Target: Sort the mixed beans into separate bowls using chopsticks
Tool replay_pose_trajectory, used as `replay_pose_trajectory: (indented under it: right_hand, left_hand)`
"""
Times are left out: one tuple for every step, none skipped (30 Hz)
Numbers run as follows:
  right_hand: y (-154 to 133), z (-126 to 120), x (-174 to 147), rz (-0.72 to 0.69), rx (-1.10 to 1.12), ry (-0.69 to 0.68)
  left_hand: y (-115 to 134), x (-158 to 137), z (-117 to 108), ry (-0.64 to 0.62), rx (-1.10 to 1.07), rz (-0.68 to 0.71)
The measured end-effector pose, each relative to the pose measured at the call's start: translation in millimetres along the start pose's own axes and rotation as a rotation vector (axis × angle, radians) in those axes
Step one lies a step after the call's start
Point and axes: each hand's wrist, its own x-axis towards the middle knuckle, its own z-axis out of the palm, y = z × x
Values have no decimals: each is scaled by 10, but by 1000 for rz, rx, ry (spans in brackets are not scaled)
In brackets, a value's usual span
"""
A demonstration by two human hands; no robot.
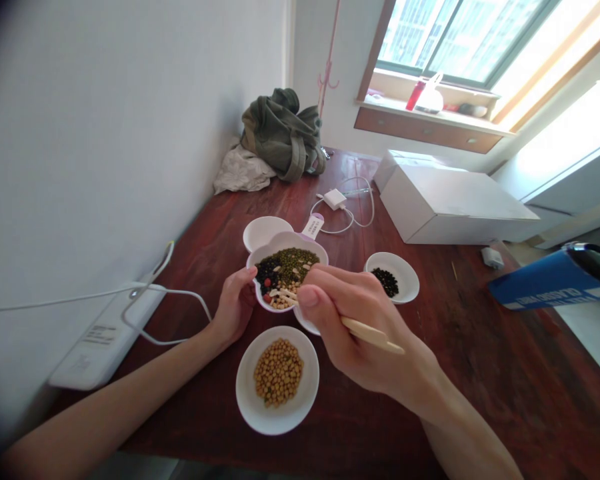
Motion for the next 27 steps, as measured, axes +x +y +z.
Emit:
replay_pose_trajectory:
  right_hand:
    - [-32, -48, -28, 11, -8, 27]
    - [-63, -98, -60, 26, -22, 61]
    - [-91, -147, -94, 42, -40, 104]
    - [-115, -195, -128, 60, -61, 153]
    - [-135, -240, -160, 83, -86, 198]
    - [-150, -279, -188, 107, -112, 229]
    - [-161, -312, -210, 134, -138, 242]
    - [-169, -337, -227, 163, -157, 235]
    - [-173, -353, -237, 186, -172, 222]
    - [-177, -359, -241, 201, -179, 208]
    - [-180, -356, -240, 204, -176, 205]
    - [-182, -345, -233, 199, -164, 216]
    - [-184, -327, -220, 188, -147, 235]
    - [-184, -305, -204, 171, -130, 245]
    - [-180, -279, -183, 155, -114, 241]
    - [-171, -249, -158, 139, -95, 218]
    - [-157, -217, -132, 124, -71, 186]
    - [-136, -181, -104, 104, -40, 147]
    - [-108, -140, -77, 82, -9, 108]
    - [-76, -96, -51, 64, 17, 76]
    - [-40, -48, -27, 49, 32, 52]
    - [-2, 1, -7, 39, 36, 33]
    - [35, 50, 9, 34, 35, 19]
    - [69, 95, 21, 33, 33, 5]
    - [97, 134, 30, 37, 33, -7]
    - [119, 163, 36, 38, 35, -15]
    - [132, 182, 39, 38, 37, -19]
  left_hand:
    - [-5, 4, -4, 2, 0, -2]
    - [-9, 7, -8, 4, -1, -3]
    - [-13, 10, -10, 6, 0, -4]
    - [-16, 12, -11, 6, 0, -4]
    - [-17, 13, -11, 5, 0, -4]
    - [-17, 14, -9, 3, -1, -3]
    - [-16, 13, -7, 0, -2, -4]
    - [-15, 13, -4, -2, -2, -7]
    - [-14, 12, -1, -1, -2, -10]
    - [-12, 11, 1, 0, -1, -11]
    - [-10, 11, 3, 2, 0, -11]
    - [-9, 11, 4, 2, 1, -9]
    - [-8, 11, 5, 1, 0, -8]
    - [-7, 12, 6, 0, -1, -6]
    - [-7, 12, 6, -3, -4, -6]
    - [-8, 12, 5, -5, -6, -7]
    - [-9, 11, 4, -7, -7, -8]
    - [-11, 11, 3, -7, -9, -8]
    - [-13, 10, 2, -7, -10, -8]
    - [-15, 9, 1, -6, -10, -6]
    - [-17, 9, -1, -5, -10, -4]
    - [-18, 9, -1, -5, -9, -2]
    - [-18, 10, -2, -7, -6, 0]
    - [-17, 10, -2, -9, -2, 3]
    - [-15, 11, -1, -12, 2, 6]
    - [-14, 12, -1, -14, 4, 10]
    - [-12, 11, -1, -17, 3, 13]
